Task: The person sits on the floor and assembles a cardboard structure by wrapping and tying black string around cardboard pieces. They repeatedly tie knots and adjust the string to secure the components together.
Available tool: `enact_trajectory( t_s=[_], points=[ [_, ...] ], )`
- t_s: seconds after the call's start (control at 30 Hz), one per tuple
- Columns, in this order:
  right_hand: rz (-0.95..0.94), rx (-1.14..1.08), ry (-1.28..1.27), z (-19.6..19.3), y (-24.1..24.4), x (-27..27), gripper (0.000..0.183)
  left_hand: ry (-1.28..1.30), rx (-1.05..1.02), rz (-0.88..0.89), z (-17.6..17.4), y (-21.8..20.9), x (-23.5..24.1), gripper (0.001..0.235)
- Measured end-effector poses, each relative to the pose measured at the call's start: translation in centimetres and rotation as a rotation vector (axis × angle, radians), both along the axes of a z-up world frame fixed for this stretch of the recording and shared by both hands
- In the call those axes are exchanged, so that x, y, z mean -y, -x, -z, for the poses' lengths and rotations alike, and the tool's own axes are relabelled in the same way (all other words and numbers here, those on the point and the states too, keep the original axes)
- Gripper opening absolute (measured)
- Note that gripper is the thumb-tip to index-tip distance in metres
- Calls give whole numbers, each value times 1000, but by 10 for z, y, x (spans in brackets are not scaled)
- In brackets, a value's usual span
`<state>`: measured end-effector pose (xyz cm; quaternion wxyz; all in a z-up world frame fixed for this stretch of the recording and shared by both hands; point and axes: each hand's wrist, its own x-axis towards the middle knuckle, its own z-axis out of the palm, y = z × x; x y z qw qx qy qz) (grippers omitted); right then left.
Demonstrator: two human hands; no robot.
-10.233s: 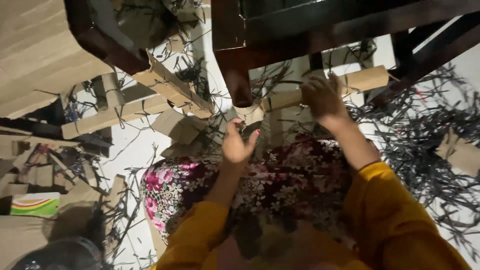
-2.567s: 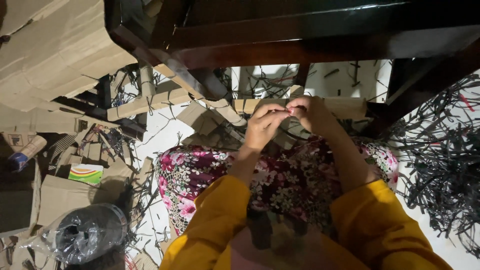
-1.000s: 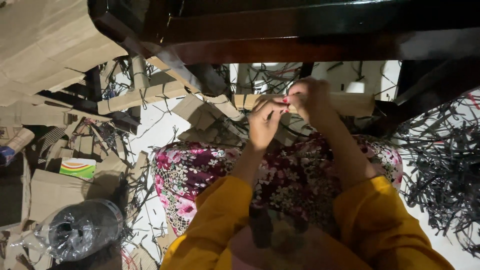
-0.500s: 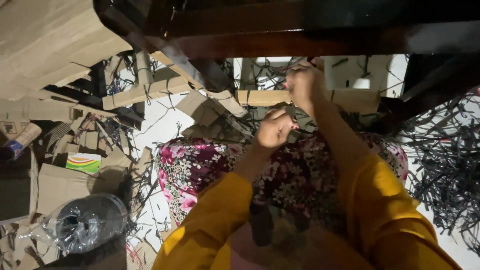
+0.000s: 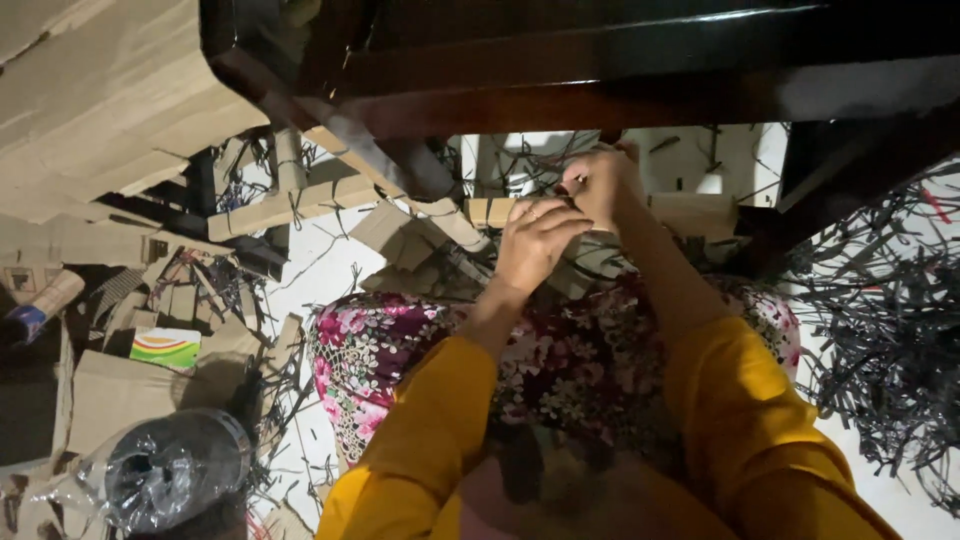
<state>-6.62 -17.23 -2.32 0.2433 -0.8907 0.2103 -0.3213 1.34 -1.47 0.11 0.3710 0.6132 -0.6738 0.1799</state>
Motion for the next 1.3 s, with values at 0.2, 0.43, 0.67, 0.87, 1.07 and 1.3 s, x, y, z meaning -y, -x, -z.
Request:
enact_trajectory(
  t_s=[0.2, 0.43, 0.67, 0.87, 1.07, 1.3],
  points=[
    [-89, 283, -366, 14, 1, 10, 12, -154, -395, -139, 15, -13, 5, 7],
    [-425, 565, -94, -31, 42, 7, 17, -553, -693, -444, 36, -33, 35, 16],
    [-363, 230, -358, -63, 40, -20, 4, -440, -517, -280, 57, -40, 44, 9],
    [-203, 234, -544, -39, 36, -14, 7, -283, -548, -172, 7, -18, 24, 9],
    [-327, 241, -385, -48, 46, -15, 3, -315, -484, -291, 21, -21, 26, 18],
    [-359, 307, -198, -29, 43, -13, 11, -497, -845, -376, -68, 19, 8, 49]
  ],
)
